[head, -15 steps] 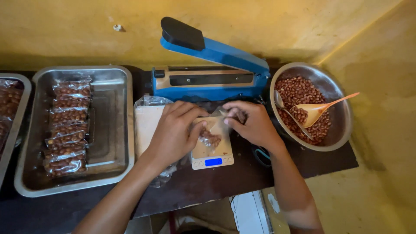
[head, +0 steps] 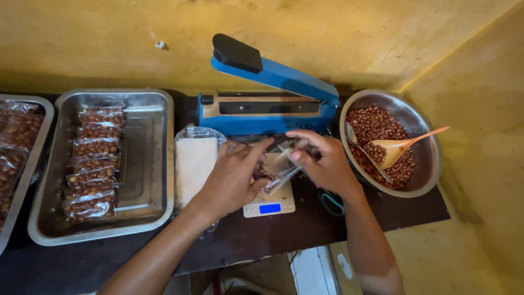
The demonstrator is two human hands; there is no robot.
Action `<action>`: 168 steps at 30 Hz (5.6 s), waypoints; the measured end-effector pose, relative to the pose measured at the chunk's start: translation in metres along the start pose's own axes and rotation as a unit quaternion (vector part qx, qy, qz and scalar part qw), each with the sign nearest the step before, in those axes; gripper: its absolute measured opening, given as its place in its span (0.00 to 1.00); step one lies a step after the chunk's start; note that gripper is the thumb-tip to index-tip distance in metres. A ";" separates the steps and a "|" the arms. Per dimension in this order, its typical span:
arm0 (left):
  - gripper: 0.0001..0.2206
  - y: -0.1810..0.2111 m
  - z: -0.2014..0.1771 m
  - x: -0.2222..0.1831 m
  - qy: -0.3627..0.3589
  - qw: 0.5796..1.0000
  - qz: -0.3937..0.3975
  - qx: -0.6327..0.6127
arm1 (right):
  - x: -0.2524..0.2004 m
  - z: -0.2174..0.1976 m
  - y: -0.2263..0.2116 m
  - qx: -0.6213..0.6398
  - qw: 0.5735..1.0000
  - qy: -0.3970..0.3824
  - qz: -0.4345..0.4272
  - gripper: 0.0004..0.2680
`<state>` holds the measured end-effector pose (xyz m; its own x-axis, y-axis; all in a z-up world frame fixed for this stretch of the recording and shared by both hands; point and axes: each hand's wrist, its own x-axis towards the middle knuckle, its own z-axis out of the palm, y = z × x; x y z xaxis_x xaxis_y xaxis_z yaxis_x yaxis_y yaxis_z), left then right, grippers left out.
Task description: Filling small plastic bags with peanuts, weighing them on a digital scale, and sealing them with a manual heat sealer.
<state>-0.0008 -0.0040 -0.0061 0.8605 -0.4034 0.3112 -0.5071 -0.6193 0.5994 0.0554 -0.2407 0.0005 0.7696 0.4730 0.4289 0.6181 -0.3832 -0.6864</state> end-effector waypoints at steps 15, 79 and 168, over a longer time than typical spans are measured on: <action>0.16 -0.011 -0.001 -0.001 0.090 0.996 0.007 0.008 | 0.006 0.003 0.013 -0.090 0.994 0.034 0.045 0.16; 0.11 -0.007 -0.004 -0.003 0.120 0.992 0.013 -0.022 | -0.001 0.006 0.023 -0.105 0.994 0.030 0.026 0.18; 0.23 0.003 -0.043 -0.014 0.233 0.964 -0.023 -0.129 | 0.051 0.019 -0.040 0.128 0.979 -0.124 0.097 0.03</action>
<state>-0.0124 0.0286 0.0235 0.8406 0.0027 0.5416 -0.4911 -0.4177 0.7644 0.0670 -0.1860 0.0391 0.7866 0.6010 0.1418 0.3792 -0.2889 -0.8791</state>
